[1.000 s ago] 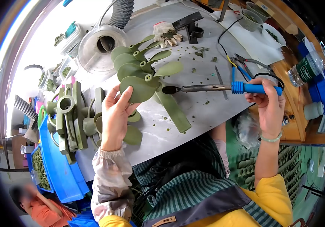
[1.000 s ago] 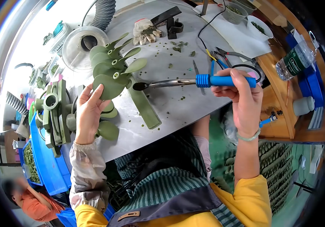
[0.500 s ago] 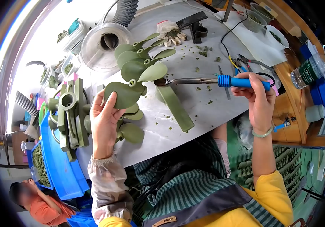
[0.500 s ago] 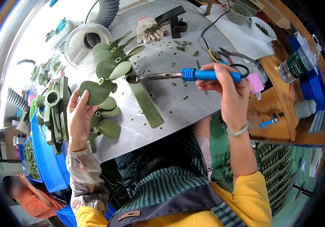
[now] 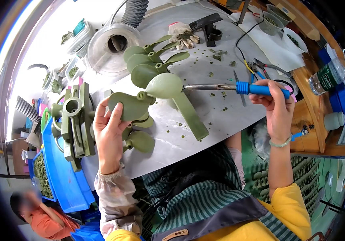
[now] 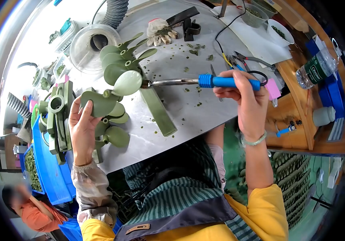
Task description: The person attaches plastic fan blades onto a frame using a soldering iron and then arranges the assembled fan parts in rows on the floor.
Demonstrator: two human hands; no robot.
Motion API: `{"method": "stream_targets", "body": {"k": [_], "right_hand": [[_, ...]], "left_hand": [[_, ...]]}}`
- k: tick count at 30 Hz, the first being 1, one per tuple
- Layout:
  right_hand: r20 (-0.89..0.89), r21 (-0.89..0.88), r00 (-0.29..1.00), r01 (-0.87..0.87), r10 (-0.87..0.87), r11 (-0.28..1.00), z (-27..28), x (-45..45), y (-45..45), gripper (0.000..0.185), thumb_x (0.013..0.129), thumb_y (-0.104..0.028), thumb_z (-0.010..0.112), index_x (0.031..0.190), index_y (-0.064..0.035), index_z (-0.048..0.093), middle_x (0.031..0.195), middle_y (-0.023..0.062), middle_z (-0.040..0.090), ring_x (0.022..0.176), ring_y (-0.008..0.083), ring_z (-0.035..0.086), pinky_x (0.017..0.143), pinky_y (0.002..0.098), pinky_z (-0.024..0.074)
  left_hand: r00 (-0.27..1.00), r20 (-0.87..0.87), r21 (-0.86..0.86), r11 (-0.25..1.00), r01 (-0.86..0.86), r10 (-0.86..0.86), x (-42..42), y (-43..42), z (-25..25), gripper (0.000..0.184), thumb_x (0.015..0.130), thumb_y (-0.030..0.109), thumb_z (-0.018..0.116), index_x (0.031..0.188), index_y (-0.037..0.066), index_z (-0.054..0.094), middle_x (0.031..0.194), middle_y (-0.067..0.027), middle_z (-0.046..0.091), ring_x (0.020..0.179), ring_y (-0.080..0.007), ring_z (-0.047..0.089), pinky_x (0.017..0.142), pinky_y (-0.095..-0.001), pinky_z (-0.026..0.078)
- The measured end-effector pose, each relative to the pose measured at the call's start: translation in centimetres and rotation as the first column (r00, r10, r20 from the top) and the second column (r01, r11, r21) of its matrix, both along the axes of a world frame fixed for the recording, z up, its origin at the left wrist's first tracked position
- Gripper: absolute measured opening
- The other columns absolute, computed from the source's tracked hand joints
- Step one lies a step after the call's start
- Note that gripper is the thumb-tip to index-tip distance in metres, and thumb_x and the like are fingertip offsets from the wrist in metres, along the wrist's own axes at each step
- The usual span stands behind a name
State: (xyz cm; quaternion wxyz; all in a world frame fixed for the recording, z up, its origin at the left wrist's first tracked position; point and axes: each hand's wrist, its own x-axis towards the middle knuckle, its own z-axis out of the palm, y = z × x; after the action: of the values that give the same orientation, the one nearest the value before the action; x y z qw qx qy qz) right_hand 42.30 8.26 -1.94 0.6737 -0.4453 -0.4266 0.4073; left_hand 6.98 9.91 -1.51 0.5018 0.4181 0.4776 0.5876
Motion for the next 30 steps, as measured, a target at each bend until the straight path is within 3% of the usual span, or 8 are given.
{"method": "stream_targets", "body": {"k": [3,6,9,13,15,16,19,30], "right_hand": [[-0.027,0.027,1.000,0.010,-0.010,1.000,0.2,0.4,-0.5,0.028,0.097,-0.018,0.051,0.095,0.0066,0.064,0.084,0.0123,0.067,0.068,0.0185,0.067,0.064,0.0287,0.0568],[-0.004,0.006,0.997,0.080,-0.080,0.997,0.2,1.5,-1.0,0.027,0.097,-0.019,0.050,0.094,0.0052,0.063,0.089,0.0126,0.067,0.070,0.0177,0.067,0.065,0.0286,0.0558],[-0.010,0.006,0.997,0.080,-0.080,0.997,0.0,2.9,-1.2,0.028,0.096,-0.021,0.052,0.093,0.0045,0.063,0.085,0.0113,0.067,0.069,0.0165,0.066,0.064,0.0278,0.0551],[-0.018,-0.028,0.989,0.148,-0.148,0.989,0.4,3.1,-1.3,0.028,0.095,-0.022,0.053,0.094,0.0038,0.064,0.079,0.0090,0.066,0.065,0.0152,0.065,0.061,0.0264,0.0529],[-0.030,-0.047,0.985,0.170,-0.171,0.984,0.5,3.1,-1.7,0.028,0.095,-0.022,0.053,0.094,0.0037,0.064,0.079,0.0085,0.066,0.065,0.0145,0.064,0.062,0.0258,0.0516],[-0.043,-0.049,0.983,0.176,-0.178,0.983,0.6,3.0,-1.6,0.028,0.095,-0.022,0.053,0.094,0.0036,0.064,0.078,0.0083,0.066,0.065,0.0142,0.063,0.062,0.0255,0.0509],[-0.032,-0.042,0.986,0.164,-0.165,0.986,0.7,3.2,-2.0,0.028,0.095,-0.023,0.053,0.093,0.0035,0.064,0.078,0.0076,0.065,0.065,0.0133,0.062,0.063,0.0245,0.0489],[-0.055,-0.013,0.972,0.227,-0.227,0.974,0.6,4.9,-0.7,0.027,0.094,-0.020,0.057,0.095,0.0063,0.062,0.082,0.0109,0.067,0.068,0.0168,0.066,0.062,0.0268,0.0539]], "left_hand": [[0.994,-0.094,0.010,0.998,-0.061,0.061,-1.7,-1.3,1.0,0.027,0.094,0.006,0.057,0.120,0.001,0.052,0.099,-0.0070,0.066,0.087,-0.0124,0.065,0.078,-0.0266,0.053],[0.889,-0.444,0.182,0.983,-0.029,0.109,-2.4,-3.9,2.4,0.033,0.092,0.002,0.057,0.124,0.001,0.051,0.104,-0.0058,0.063,0.091,-0.0117,0.061,0.078,-0.0259,0.049],[0.793,-0.569,0.410,0.911,0.044,0.217,-1.1,-6.8,3.9,0.025,0.092,-0.003,0.053,0.117,-0.001,0.052,0.104,-0.0145,0.062,0.093,-0.0230,0.065,0.082,-0.0339,0.052],[0.353,-0.776,0.630,0.658,0.411,0.523,-1.3,-9.0,5.5,0.015,0.086,-0.006,0.054,0.099,-0.005,0.059,0.093,-0.0226,0.069,0.089,-0.0344,0.069,0.076,-0.0400,0.057],[-0.044,-0.815,0.496,0.735,0.463,0.578,-2.5,-7.4,5.8,0.015,0.085,-0.007,0.055,0.099,-0.005,0.060,0.094,-0.0216,0.069,0.090,-0.0338,0.069,0.078,-0.0378,0.057],[-0.042,-0.810,0.528,0.757,0.386,0.586,-3.9,-7.2,5.1,0.015,0.083,-0.009,0.056,0.097,-0.006,0.062,0.096,-0.0210,0.068,0.094,-0.0328,0.069,0.080,-0.0350,0.056],[0.632,-0.551,0.651,0.754,-0.083,0.545,-3.5,-8.3,4.3,0.021,0.093,-0.004,0.053,0.113,-0.006,0.053,0.103,-0.0201,0.065,0.092,-0.0300,0.067,0.082,-0.0381,0.054],[0.698,-0.576,0.524,0.847,-0.085,0.427,-2.2,-9.8,4.4,0.026,0.093,-0.006,0.050,0.119,-0.007,0.047,0.104,-0.0200,0.061,0.097,-0.0297,0.064,0.088,-0.0399,0.052]]}}
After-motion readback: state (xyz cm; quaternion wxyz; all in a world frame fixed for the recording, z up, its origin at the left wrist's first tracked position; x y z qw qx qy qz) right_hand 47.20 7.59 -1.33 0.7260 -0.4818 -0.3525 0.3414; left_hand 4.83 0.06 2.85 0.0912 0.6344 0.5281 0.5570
